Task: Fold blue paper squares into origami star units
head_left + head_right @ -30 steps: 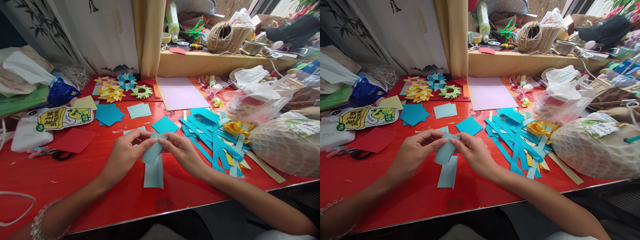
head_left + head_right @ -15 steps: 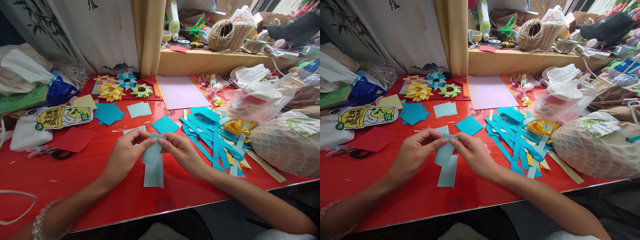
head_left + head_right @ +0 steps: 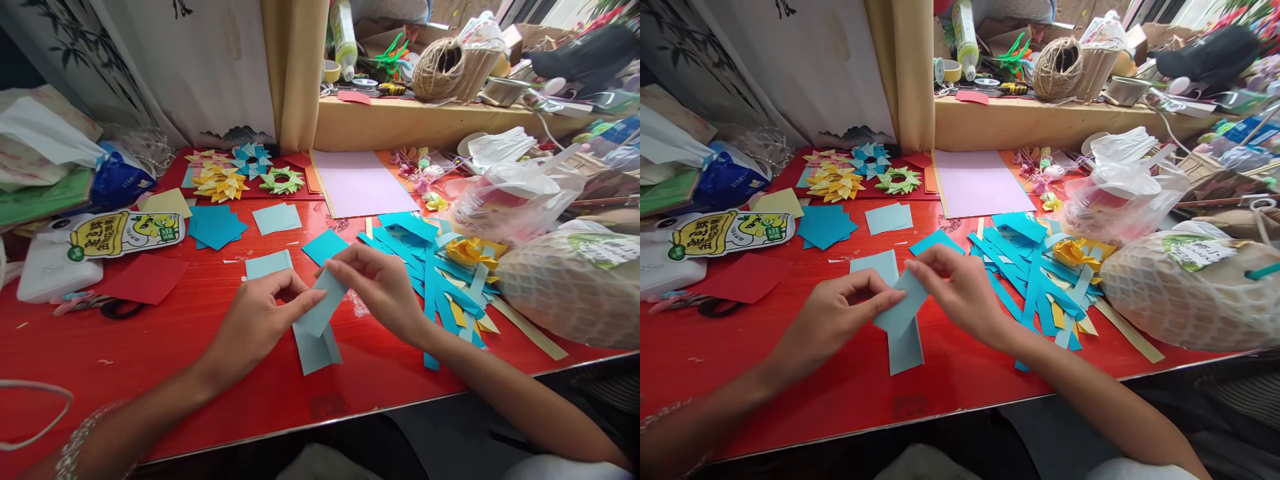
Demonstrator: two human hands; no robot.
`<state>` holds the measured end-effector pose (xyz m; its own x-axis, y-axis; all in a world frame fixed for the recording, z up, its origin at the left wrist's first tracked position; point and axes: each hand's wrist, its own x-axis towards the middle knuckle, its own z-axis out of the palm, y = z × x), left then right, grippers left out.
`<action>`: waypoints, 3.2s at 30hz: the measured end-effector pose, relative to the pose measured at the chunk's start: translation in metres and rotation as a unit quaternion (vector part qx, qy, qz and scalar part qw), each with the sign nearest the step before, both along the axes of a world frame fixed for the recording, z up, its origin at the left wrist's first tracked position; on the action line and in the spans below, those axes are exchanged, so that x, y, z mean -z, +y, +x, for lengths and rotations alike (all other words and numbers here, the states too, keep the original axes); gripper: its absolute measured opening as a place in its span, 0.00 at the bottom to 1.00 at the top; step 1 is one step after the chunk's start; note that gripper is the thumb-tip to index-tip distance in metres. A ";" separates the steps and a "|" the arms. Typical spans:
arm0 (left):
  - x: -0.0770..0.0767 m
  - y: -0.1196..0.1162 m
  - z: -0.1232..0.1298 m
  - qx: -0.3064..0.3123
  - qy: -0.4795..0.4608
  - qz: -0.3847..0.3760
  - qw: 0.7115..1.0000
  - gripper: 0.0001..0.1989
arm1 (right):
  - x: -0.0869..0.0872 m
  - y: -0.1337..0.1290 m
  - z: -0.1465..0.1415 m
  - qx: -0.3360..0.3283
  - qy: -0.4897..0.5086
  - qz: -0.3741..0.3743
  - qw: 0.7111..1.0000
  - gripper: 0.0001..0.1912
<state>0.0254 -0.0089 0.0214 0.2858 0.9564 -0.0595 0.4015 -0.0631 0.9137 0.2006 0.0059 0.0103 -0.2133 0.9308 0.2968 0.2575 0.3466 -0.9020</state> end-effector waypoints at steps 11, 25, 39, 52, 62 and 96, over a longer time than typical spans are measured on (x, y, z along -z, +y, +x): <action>0.015 0.046 -0.037 0.017 0.260 0.215 0.941 0.15 | 0.008 0.034 0.024 0.096 -0.119 -0.033 0.988 0.20; 0.013 0.057 -0.044 -0.098 0.238 0.205 0.944 0.06 | 0.016 0.024 0.013 0.057 -0.221 0.040 0.973 0.17; 0.011 0.012 -0.012 -0.121 0.163 0.356 0.912 0.02 | 0.017 0.000 -0.011 -0.155 0.219 -0.263 0.927 0.14; 0.013 0.015 -0.025 0.107 0.171 0.540 0.817 0.11 | 0.012 0.001 -0.006 -0.155 0.249 -0.265 0.918 0.18; 0.001 0.016 -0.009 -0.024 -0.023 0.060 0.998 0.09 | 0.009 0.001 -0.007 -0.141 0.091 -0.205 0.964 0.11; 0.014 0.018 -0.007 -0.049 -0.084 -0.013 0.995 0.11 | 0.006 0.001 -0.007 -0.101 -0.011 -0.156 0.983 0.11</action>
